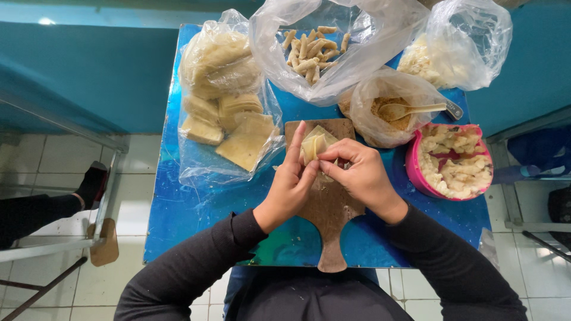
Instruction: The person sits at a blue table and wraps thin pastry sheets around a white filling. They place filling on a sheet on a wooden board, use a spoon to scoop brown powder from a plastic bag, fold and roll the sheet closed, and set the finished roll aside with other completed rolls.
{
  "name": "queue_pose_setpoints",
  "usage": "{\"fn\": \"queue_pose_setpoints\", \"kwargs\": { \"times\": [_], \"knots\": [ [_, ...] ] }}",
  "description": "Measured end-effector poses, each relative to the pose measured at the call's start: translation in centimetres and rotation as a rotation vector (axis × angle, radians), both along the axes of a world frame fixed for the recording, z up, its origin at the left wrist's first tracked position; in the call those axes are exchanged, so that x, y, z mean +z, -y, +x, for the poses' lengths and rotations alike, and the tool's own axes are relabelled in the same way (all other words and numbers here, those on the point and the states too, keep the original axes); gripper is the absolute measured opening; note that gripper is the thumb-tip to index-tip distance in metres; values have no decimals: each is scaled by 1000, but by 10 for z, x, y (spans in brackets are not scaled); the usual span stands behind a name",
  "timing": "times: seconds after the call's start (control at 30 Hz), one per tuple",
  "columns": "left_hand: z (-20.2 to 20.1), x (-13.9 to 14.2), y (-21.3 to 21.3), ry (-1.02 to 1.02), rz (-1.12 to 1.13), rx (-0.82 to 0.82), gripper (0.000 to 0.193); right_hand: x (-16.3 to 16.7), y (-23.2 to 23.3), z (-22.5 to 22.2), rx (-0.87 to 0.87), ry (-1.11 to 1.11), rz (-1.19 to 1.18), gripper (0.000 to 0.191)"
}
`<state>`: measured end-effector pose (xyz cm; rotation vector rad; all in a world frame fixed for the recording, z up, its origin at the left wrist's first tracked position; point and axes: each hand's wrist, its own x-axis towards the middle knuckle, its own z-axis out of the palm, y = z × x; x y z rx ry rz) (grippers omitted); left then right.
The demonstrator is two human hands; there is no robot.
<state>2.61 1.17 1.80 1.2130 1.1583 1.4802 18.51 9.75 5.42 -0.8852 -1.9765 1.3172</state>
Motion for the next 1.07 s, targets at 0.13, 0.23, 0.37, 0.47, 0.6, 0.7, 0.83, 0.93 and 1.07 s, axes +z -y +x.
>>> {"fn": "queue_pose_setpoints", "kwargs": {
  "times": [0.13,0.23,0.37,0.47,0.6,0.7,0.83,0.93,1.07],
  "knots": [
    [-1,7,5,-286,-82,89,78,-7,-1,1,0,10,12,12],
    [-3,9,5,-211,-47,104,76,-16,-5,1,17,-88,-251,14],
    [-2,5,0,228,141,71,74,-27,-22,4,11,-527,-789,13],
    [-7,0,-5,417,138,79,72,-27,-34,11,-46,-654,-989,16],
    [-12,-7,-11,571,108,174,66,-24,-41,13,-163,-697,-994,17],
    [-18,-9,-14,694,113,252,63,-19,-44,18,-137,-677,-886,23],
    [-21,-7,-14,755,194,284,60,-16,-38,15,-57,-422,-576,20],
    [-20,-5,-13,718,230,316,59,-16,-23,17,100,-137,-425,18],
    [-21,-2,-11,663,210,327,60,-17,-15,14,149,290,-214,23]
  ]
}}
